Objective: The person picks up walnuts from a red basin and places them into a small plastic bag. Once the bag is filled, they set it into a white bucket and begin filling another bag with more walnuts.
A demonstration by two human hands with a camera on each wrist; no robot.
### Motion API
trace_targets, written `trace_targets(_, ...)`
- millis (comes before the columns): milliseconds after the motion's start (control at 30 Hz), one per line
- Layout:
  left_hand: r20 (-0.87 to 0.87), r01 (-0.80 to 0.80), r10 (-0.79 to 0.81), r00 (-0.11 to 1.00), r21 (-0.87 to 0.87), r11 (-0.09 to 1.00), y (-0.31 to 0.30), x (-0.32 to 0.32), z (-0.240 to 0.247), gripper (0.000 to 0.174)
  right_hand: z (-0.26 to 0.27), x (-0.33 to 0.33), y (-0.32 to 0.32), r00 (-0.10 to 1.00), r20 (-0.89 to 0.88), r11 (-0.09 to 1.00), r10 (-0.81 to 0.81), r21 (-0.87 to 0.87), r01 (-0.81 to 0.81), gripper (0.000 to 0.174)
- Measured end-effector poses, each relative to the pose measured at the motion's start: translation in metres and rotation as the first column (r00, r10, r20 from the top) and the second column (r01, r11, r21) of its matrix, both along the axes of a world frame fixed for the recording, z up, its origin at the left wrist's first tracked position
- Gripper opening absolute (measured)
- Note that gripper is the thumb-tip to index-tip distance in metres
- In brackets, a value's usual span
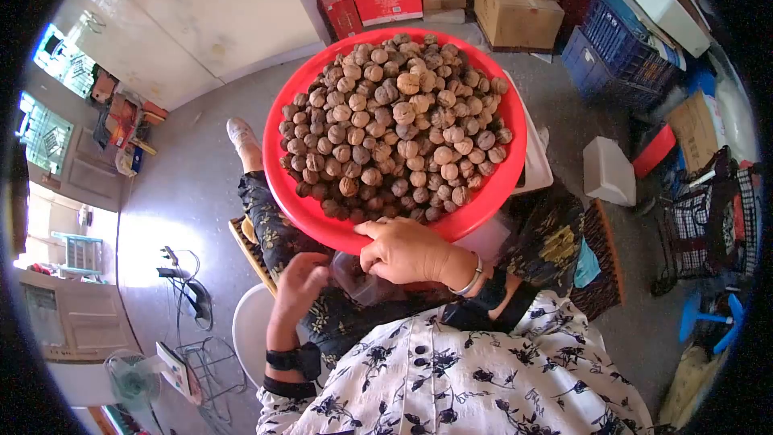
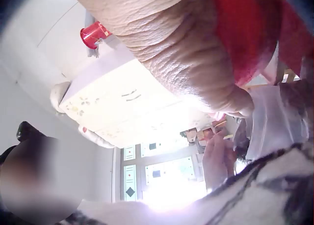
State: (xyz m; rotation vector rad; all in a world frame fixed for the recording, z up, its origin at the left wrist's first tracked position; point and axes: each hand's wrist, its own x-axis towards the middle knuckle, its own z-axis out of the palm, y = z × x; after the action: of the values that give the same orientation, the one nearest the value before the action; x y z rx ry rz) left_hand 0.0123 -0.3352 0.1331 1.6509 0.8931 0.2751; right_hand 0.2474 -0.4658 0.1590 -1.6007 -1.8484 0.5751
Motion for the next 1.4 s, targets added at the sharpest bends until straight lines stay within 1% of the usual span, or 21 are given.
trace_targets(100,0.034,0.054,-0.056,0.998,0.048,0.997,-0.011,0.012,-0.014,0.036,-0.004,0.001,0.0,1.0,0.004,1.0,0.0,0.012,0.0,0.009)
trace_targets(167,-0.132,0.05,-0.025,0.991,0.185,0.981,-0.013,0.019,-0.016,0.028,-0.003,0.002,-0.001,0.999,-0.034,0.999,0.014,-0.036,-0.015,0.01)
trace_targets(200,-0.004,-0.029,0.03,1.0,0.163,0.986,-0.007,0.015,-0.044,0.019,-0.001,0.003,0.0,1.0,-0.025,0.999,0.016,-0.031,-0.017,0.01)
trace_targets(233,0.004,-0.032,0.032,0.999,0.167,0.985,-0.003,0.016,-0.047,0.019,0.001,0.003,0.0,0.998,-0.055,0.998,0.021,-0.057,-0.024,0.009)
trace_targets(300,0.106,-0.07,0.07,0.992,-0.012,0.998,0.0,0.017,-0.047,0.016,0.0,0.004,0.0,0.996,-0.082,0.996,0.032,-0.083,-0.039,0.01)
trace_targets(367,0.095,-0.082,0.083,0.992,-0.018,0.996,0.0,0.019,-0.04,0.013,-0.006,0.006,0.001,0.989,-0.149,0.999,0.021,-0.025,-0.025,0.009)
trace_targets(433,0.041,-0.047,0.055,0.998,-0.188,0.981,-0.003,0.021,-0.027,0.01,-0.009,0.007,0.004,0.978,-0.207,1.0,0.012,-0.01,-0.014,0.009)
trace_targets(500,0.082,-0.043,0.063,0.995,-0.224,0.974,-0.004,0.022,-0.029,0.009,-0.011,0.008,0.007,0.965,-0.263,1.0,-0.001,0.002,0.001,0.008)
trace_targets(567,0.12,-0.036,0.069,0.99,-0.261,0.965,-0.002,0.022,-0.029,0.008,-0.014,0.01,0.011,0.919,-0.387,0.996,-0.076,-0.065,0.055,0.009)
trace_targets(633,0.131,0.017,0.03,0.991,-0.34,0.94,0.002,0.021,-0.027,0.009,-0.009,0.008,0.016,0.919,-0.383,0.996,-0.089,-0.032,0.083,0.012)
trace_targets(700,0.148,0.035,0.02,0.989,-0.357,0.934,0.002,0.022,-0.024,0.007,0.001,0.005,0.022,0.852,-0.449,0.955,-0.268,-0.238,0.175,0.018)
trace_targets(767,0.159,0.052,0.008,0.987,-0.371,0.927,0.003,0.022,-0.023,0.006,0.006,0.0,0.034,0.89,-0.391,0.965,-0.233,-0.209,0.161,0.023)
trace_targets(833,0.228,0.111,-0.01,0.974,-0.432,0.895,0.006,0.021,-0.024,0.007,0.001,-0.006,0.047,0.939,-0.318,0.991,-0.128,0.002,0.136,0.028)
trace_targets(867,0.229,0.112,-0.011,0.973,-0.434,0.894,0.006,0.021,-0.025,0.007,-0.008,-0.004,0.056,0.974,-0.218,0.993,-0.055,0.087,0.076,0.032)
trace_targets(900,0.246,0.121,-0.008,0.969,-0.447,0.886,0.007,0.02,-0.027,0.008,-0.016,-0.003,0.064,0.975,-0.216,0.993,-0.057,0.085,0.077,0.032)
trace_targets(967,0.266,0.132,-0.006,0.964,-0.46,0.878,0.009,0.02,-0.029,0.009,-0.027,-0.003,0.077,0.999,-0.029,0.975,-0.023,0.222,0.029,0.035)
trace_targets(1000,0.269,0.139,-0.014,0.963,-0.453,0.88,0.009,0.021,-0.03,0.009,-0.028,-0.004,0.08,0.999,-0.028,0.975,-0.023,0.222,0.029,0.035)
trace_targets(1067,0.274,0.146,-0.02,0.962,-0.448,0.882,0.01,0.021,-0.031,0.009,-0.03,-0.004,0.086,0.982,-0.181,0.993,-0.053,0.091,0.07,0.038)
trace_targets(1200,0.267,0.136,-0.018,0.964,-0.432,0.891,0.011,0.024,-0.034,0.008,-0.043,-0.002,0.091,0.983,-0.12,0.985,-0.141,0.082,0.151,0.033)
trace_targets(1267,0.26,0.129,-0.013,0.966,-0.436,0.891,0.012,0.023,-0.035,0.008,-0.044,-0.002,0.09,0.975,-0.117,0.98,-0.191,0.039,0.197,0.023)
trace_targets(1400,0.254,0.124,-0.006,0.967,-0.454,0.882,0.013,0.023,-0.033,0.006,-0.042,0.0,0.087,0.982,-0.057,0.982,-0.179,0.055,0.183,0.015)
